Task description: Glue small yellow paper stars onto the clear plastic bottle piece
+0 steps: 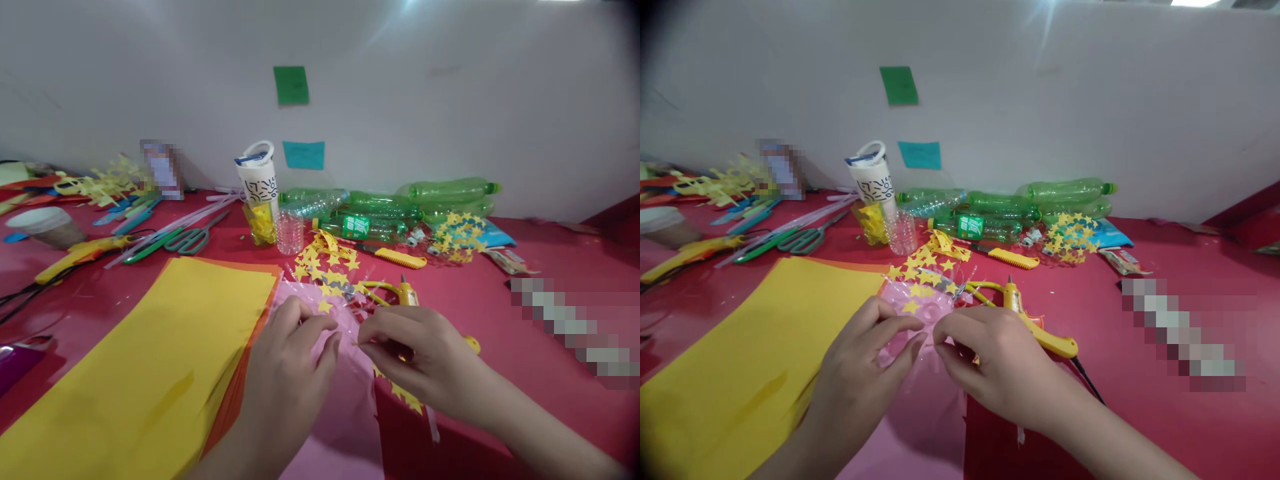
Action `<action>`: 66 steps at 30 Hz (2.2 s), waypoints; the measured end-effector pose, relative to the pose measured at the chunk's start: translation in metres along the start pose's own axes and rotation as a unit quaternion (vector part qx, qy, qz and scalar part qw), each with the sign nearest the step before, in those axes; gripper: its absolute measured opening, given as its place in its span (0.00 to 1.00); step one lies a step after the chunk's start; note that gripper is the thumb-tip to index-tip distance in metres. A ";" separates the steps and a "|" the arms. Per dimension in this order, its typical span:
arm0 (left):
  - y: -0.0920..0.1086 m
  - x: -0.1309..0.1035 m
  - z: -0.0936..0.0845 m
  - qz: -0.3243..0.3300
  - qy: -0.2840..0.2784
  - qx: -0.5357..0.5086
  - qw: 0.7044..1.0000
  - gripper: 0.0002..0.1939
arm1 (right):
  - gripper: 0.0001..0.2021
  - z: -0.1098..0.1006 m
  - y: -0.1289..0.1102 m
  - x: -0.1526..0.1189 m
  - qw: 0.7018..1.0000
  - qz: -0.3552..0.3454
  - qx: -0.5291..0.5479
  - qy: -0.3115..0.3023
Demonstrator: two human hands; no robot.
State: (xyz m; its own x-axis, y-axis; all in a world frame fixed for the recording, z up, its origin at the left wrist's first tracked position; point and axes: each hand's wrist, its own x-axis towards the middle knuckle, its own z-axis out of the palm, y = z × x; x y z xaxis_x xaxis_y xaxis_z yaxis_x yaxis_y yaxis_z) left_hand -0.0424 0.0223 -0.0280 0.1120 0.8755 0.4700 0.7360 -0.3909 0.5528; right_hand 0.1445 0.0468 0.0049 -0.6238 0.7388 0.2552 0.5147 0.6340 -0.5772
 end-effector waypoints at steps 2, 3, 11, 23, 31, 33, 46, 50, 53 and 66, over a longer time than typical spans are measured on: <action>0.000 -0.001 0.003 -0.007 -0.002 -0.032 0.999 0.06 | 0.07 0.002 0.001 0.001 1.000 0.007 0.018 0.002; 0.000 -0.002 0.005 -0.014 -0.004 -0.048 0.999 0.06 | 0.07 0.003 0.001 0.002 1.000 0.011 0.026 0.003; -0.002 -0.005 0.010 -0.048 -0.026 -0.109 0.993 0.08 | 0.04 0.013 0.003 0.005 0.985 0.131 0.109 0.000; -0.002 -0.005 0.012 -0.121 -0.057 -0.159 0.978 0.08 | 0.03 0.025 0.001 0.007 0.969 0.194 0.148 0.038; -0.001 -0.005 0.011 -0.116 -0.051 -0.167 0.978 0.08 | 0.04 0.026 -0.001 0.010 0.971 0.193 0.134 0.052; -0.001 -0.004 0.011 -0.126 -0.053 -0.170 0.976 0.07 | 0.03 0.026 -0.002 0.010 0.973 0.190 0.120 0.054; -0.003 0.000 0.012 -0.153 -0.029 -0.205 0.966 0.05 | 0.11 0.034 0.010 -0.008 0.964 -0.134 -0.186 0.136; -0.003 0.000 0.012 -0.158 -0.031 -0.210 0.964 0.05 | 0.11 0.035 0.010 -0.007 0.962 -0.137 -0.188 0.146; -0.002 0.001 0.011 -0.155 -0.027 -0.210 0.965 0.05 | 0.11 0.034 0.008 -0.007 0.963 -0.132 -0.184 0.146; -0.002 0.003 0.010 -0.143 -0.012 -0.160 0.977 0.05 | 0.10 0.029 0.008 -0.008 0.965 -0.117 -0.162 0.171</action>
State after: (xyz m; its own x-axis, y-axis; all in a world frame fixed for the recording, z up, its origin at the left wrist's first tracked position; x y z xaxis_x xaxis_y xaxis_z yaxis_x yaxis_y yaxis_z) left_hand -0.0368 0.0279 -0.0344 -0.0479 0.9668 0.2510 0.4931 -0.1956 0.8477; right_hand 0.1364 0.0390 -0.0244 -0.5431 0.5644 0.6216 0.5754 0.7894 -0.2140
